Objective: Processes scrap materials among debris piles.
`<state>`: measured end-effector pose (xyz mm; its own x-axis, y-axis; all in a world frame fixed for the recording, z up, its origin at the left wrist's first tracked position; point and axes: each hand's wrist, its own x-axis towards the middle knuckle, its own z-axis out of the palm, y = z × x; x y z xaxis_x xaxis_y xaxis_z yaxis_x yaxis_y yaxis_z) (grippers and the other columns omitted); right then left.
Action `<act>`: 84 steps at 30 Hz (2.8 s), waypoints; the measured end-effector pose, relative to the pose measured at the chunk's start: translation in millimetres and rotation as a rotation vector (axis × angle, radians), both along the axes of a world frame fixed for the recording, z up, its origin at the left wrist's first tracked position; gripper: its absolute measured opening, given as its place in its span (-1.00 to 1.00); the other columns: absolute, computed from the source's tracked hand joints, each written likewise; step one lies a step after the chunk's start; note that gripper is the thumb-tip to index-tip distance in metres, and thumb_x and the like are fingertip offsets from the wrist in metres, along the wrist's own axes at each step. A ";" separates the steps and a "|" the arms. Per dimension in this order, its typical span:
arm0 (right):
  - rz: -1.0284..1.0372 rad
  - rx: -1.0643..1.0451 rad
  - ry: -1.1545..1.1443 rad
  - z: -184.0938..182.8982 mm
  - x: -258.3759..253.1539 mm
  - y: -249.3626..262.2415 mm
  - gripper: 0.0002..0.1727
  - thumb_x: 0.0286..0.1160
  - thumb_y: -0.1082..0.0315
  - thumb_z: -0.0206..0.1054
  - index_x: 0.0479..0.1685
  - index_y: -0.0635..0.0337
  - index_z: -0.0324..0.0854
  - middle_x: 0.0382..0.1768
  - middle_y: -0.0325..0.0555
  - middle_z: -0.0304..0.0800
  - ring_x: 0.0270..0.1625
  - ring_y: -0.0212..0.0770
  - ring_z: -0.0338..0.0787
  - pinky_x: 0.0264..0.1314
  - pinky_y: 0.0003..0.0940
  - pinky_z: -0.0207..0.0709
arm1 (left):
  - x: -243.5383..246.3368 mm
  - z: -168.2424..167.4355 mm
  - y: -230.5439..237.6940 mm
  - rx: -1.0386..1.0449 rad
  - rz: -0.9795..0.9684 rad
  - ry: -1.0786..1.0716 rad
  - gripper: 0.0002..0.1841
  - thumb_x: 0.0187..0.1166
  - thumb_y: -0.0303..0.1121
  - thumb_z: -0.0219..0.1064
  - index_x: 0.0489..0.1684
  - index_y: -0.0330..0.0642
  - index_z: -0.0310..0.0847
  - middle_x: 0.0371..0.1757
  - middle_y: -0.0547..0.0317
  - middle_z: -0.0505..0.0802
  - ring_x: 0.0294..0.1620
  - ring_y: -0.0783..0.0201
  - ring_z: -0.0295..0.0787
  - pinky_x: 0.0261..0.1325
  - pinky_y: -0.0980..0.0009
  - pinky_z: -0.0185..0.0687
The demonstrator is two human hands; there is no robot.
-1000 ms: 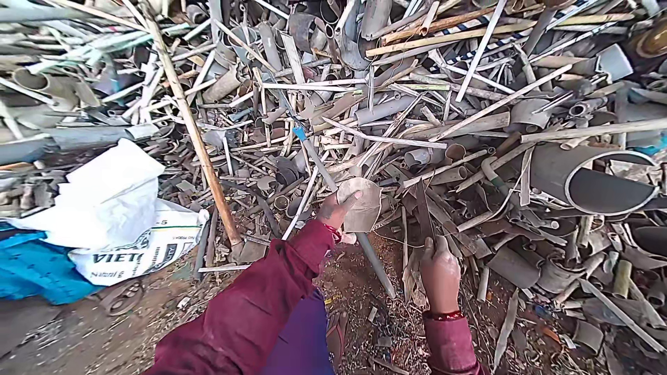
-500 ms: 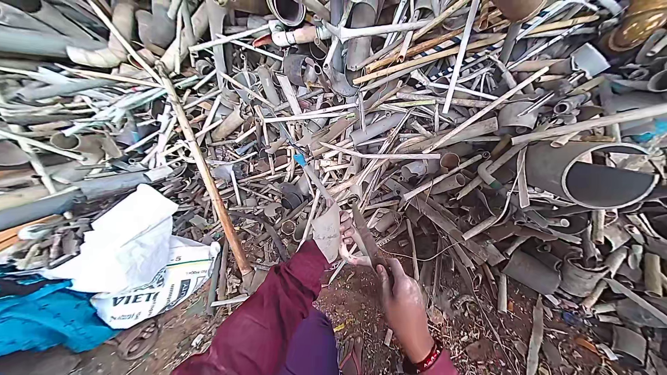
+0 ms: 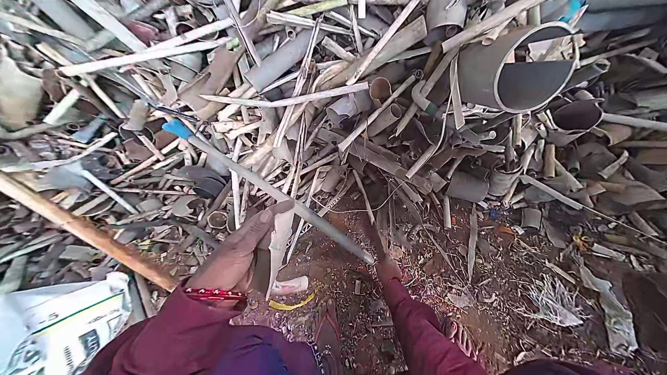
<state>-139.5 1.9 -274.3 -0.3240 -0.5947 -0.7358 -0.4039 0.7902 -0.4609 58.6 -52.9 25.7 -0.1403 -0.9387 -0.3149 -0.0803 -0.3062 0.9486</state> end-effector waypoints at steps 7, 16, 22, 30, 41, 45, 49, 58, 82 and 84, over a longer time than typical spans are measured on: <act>0.060 0.018 0.136 -42.5 -26.4 -25.4 -0.27 0.72 0.10 0.27 0.81 0.21 0.20 0.57 0.34 0.51 0.58 0.29 0.57 0.59 0.21 0.41 | -15.7 0.2 -12.3 -0.049 0.063 -0.089 -0.66 0.91 -0.29 -0.18 0.28 -0.09 0.54 -0.29 0.36 0.86 -0.43 0.52 0.80 -0.44 0.60 0.73; 0.098 0.112 0.189 -34.6 -9.5 -57.2 -0.41 0.86 0.16 0.01 0.65 0.44 0.35 0.45 0.35 0.65 0.55 0.24 0.63 0.59 0.12 0.42 | -24.0 -9.1 -5.9 -0.054 -0.185 -0.140 -0.52 0.63 -0.34 0.09 0.56 -0.11 0.46 0.26 0.30 0.79 0.07 0.47 0.82 0.09 0.52 0.79; -0.556 -0.243 -0.182 -0.2 -11.5 -63.8 -0.45 0.70 0.16 0.33 0.54 0.31 0.47 0.11 0.25 0.77 0.08 0.07 0.79 0.20 -0.01 0.61 | -18.8 -4.1 -15.3 -0.096 -0.092 -0.242 -0.46 0.67 -0.49 0.11 0.68 -0.18 0.25 0.22 0.14 0.73 -0.01 0.54 0.77 0.02 0.61 0.70; -0.996 -0.707 -1.222 137.6 7.8 -28.2 -0.56 0.89 0.15 -0.35 -0.20 0.14 0.39 -0.57 -0.24 0.63 -0.86 -0.54 0.28 -0.85 -0.68 0.14 | -26.1 12.7 -24.1 -0.088 -0.078 -0.347 -0.56 0.74 -0.51 0.19 0.59 -0.30 0.34 0.25 -0.15 0.70 0.10 0.26 0.72 0.20 0.34 0.63; -0.259 -1.302 -0.516 200.1 33.1 33.5 -0.38 0.24 0.41 0.30 0.38 0.56 0.46 0.02 -0.08 0.81 -0.19 -0.63 0.74 -0.11 -0.68 0.61 | -20.1 -0.8 -12.1 -0.363 -0.512 -0.453 -0.56 0.77 -0.32 0.23 0.47 -0.46 0.47 0.46 -0.37 0.63 0.54 -0.12 0.53 0.64 0.03 0.31; 0.065 -1.365 -0.075 206.2 40.0 40.7 -0.59 0.05 0.38 0.42 -0.03 0.38 0.75 -0.26 -0.02 0.88 -0.26 -0.29 0.85 -0.15 -0.27 0.72 | -12.6 0.0 -3.6 -0.382 -0.581 -0.438 -0.48 0.64 -0.35 0.38 0.48 -0.50 0.41 0.49 -0.38 0.61 0.55 -0.07 0.52 0.64 0.09 0.32; 0.103 -1.471 -0.158 205.4 49.8 43.5 -0.46 0.08 0.45 0.41 0.18 0.50 0.56 -0.15 0.04 0.84 -0.16 -0.35 0.84 -0.07 -0.41 0.72 | -5.2 -0.4 -5.1 -0.272 -0.559 -0.395 -0.46 0.58 -0.40 0.45 0.48 -0.49 0.43 0.47 -0.32 0.63 0.50 0.03 0.56 0.62 0.18 0.35; -0.072 -1.031 0.127 234.2 22.7 37.7 -0.12 0.49 -0.13 0.43 0.62 0.39 0.37 -0.07 0.27 0.85 -0.09 0.22 0.86 0.00 0.27 0.63 | -8.9 3.5 -1.7 -0.341 -0.507 -0.774 -0.46 0.76 -0.31 0.21 0.65 -0.42 0.33 0.39 -0.49 0.67 0.51 -0.28 0.58 0.60 -0.13 0.33; 0.304 -0.526 0.077 245.3 24.6 20.6 -0.48 0.86 0.24 0.03 0.70 0.25 0.26 0.10 0.28 0.82 0.22 0.23 0.83 0.32 0.17 0.58 | -16.5 2.5 5.0 -0.291 -0.559 -0.934 -0.51 0.82 -0.32 0.12 0.62 -0.45 0.32 0.38 -0.51 0.66 0.49 -0.31 0.59 0.58 -0.13 0.35; 0.195 -0.516 0.065 242.6 20.0 20.5 -0.51 0.85 0.25 0.04 0.65 0.28 0.28 0.12 0.28 0.80 0.23 0.22 0.82 0.33 0.16 0.58 | -20.3 3.4 7.3 -0.326 -0.552 -0.932 -0.52 0.80 -0.33 0.13 0.61 -0.45 0.35 0.39 -0.48 0.67 0.49 -0.29 0.59 0.58 -0.12 0.35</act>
